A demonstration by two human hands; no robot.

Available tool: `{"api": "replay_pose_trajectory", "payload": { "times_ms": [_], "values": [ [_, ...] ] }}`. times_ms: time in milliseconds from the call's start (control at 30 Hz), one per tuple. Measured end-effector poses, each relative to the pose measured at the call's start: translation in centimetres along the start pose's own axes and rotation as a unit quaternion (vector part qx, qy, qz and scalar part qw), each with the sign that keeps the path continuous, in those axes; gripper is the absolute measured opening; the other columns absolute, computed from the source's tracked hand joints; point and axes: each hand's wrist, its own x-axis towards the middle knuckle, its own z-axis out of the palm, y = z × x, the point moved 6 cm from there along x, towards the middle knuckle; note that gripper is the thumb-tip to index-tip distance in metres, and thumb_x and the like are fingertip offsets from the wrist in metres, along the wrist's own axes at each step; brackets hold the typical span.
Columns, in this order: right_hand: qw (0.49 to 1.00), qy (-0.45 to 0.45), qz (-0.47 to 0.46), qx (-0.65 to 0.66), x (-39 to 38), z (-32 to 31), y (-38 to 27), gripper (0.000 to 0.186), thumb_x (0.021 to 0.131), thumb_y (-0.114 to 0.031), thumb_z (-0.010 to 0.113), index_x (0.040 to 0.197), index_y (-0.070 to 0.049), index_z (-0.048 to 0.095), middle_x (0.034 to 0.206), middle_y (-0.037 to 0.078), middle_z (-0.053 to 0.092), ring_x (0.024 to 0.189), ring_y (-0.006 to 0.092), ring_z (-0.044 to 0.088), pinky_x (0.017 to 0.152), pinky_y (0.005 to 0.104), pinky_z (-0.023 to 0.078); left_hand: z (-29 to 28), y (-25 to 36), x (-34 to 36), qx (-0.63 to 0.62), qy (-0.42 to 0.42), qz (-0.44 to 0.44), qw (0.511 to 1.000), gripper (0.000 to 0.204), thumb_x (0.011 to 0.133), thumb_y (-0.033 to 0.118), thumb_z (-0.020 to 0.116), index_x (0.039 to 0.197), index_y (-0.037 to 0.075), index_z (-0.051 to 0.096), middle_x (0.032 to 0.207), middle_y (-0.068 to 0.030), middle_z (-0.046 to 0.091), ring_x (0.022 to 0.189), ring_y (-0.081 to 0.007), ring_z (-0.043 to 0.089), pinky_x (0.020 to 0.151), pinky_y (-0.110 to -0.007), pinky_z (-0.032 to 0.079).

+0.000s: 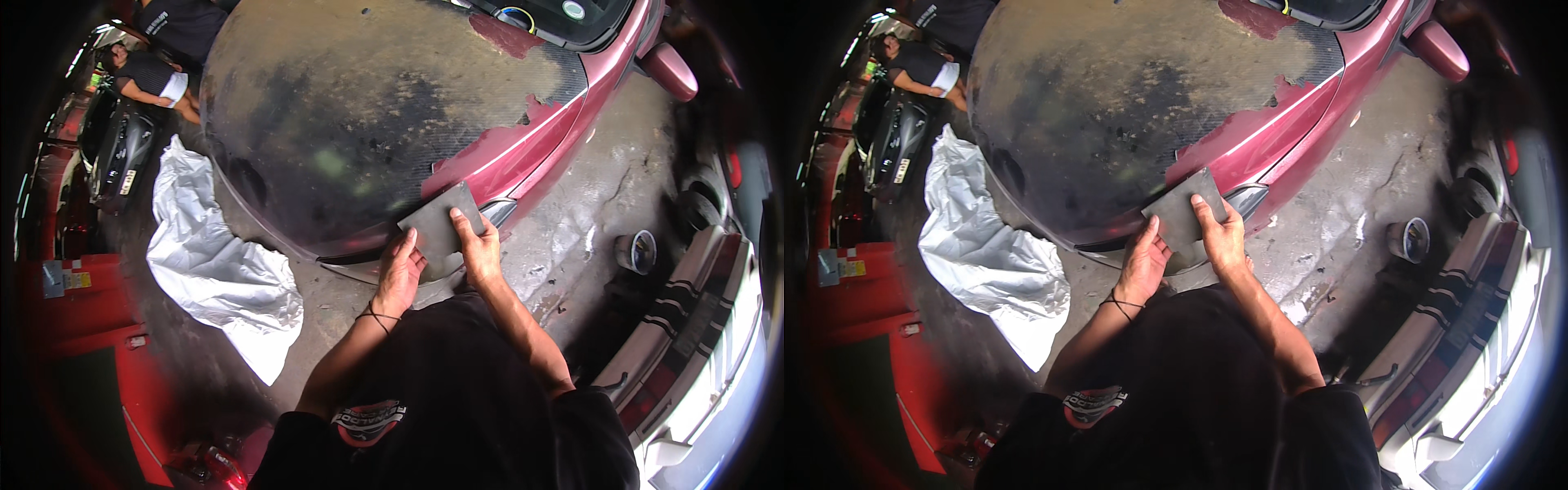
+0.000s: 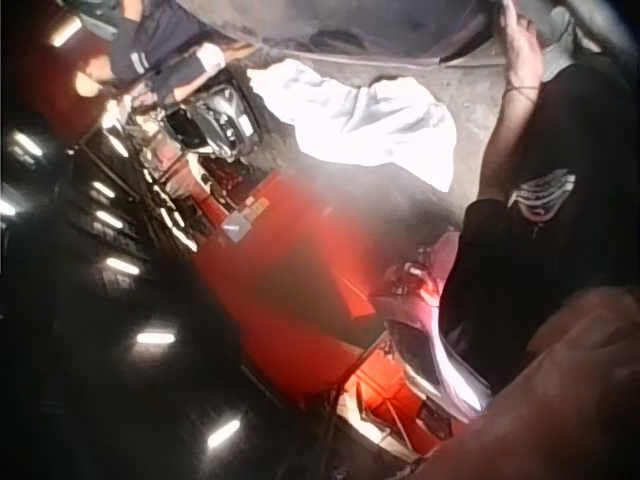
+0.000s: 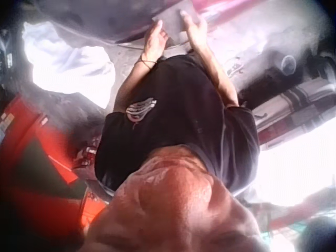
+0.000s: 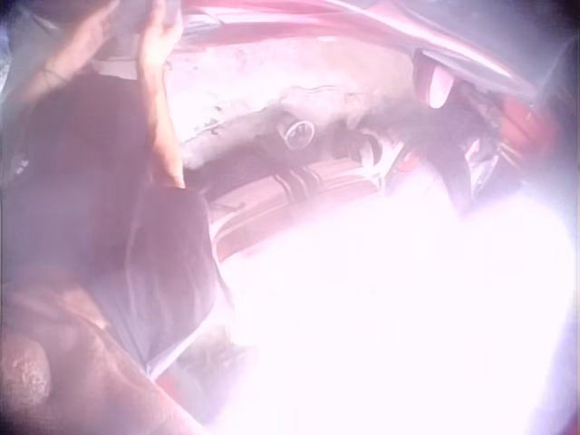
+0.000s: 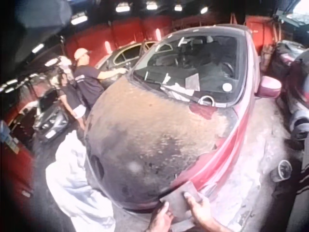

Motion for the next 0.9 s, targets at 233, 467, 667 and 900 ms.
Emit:
{"api": "replay_pose_trajectory", "payload": {
  "times_ms": [233,467,667,900],
  "values": [
    [0.995,0.09,-0.014,-0.042,1.3,0.5,-0.7,0.043,0.106,-0.04,0.073,0.11,0.002,0.077,0.087,0.001,0.072,0.074,0.0084,0.06,0.063,0.0278,0.048,3.3,0.4,2.2,0.086,-0.025,-0.033,0.995,0.036,0.099,0.038,0.08,0.121,0.011,0.068,0.109,0.0007,0.071,0.088,-0.0107,0.067,0.063,-0.028,0.052],
    [0.972,0.19,-0.038,-0.13,4.0,0.0,-2.3,0.052,0.104,-0.043,0.074,0.11,0.009,0.073,0.087,0.01,0.075,0.074,0.0141,0.065,0.063,0.0321,0.052,5.9,0.8,4.3,0.049,0.013,-0.087,0.995,0.029,0.1,0.037,0.079,0.11,0.014,0.065,0.087,0.0052,0.059,0.06,-0.0064,0.048,0.053,-0.022,0.039],
    [0.961,0.226,-0.05,-0.154,5.1,0.5,-4.0,0.044,0.104,-0.035,0.074,0.116,0.007,0.074,0.093,0.011,0.077,0.079,0.0174,0.068,0.068,0.035,0.055,7.6,1.1,5.3,0.021,0.019,-0.049,0.998,0.025,0.103,0.035,0.077,0.1,0.013,0.066,0.072,0.0054,0.056,0.052,-0.0054,0.048,0.045,-0.023,0.034],
    [0.97,0.221,-0.033,-0.095,7.0,-0.3,-4.3,0.041,0.103,-0.032,0.077,0.119,0.005,0.074,0.103,0.012,0.078,0.09,0.0181,0.071,0.079,0.0342,0.057,9.4,1.4,6.0,0.007,0.021,-0.043,0.999,0.026,0.104,0.034,0.076,0.115,0.013,0.066,0.076,0.0046,0.059,0.052,-0.0041,0.048,0.043,-0.021,0.035]
  ]
}}
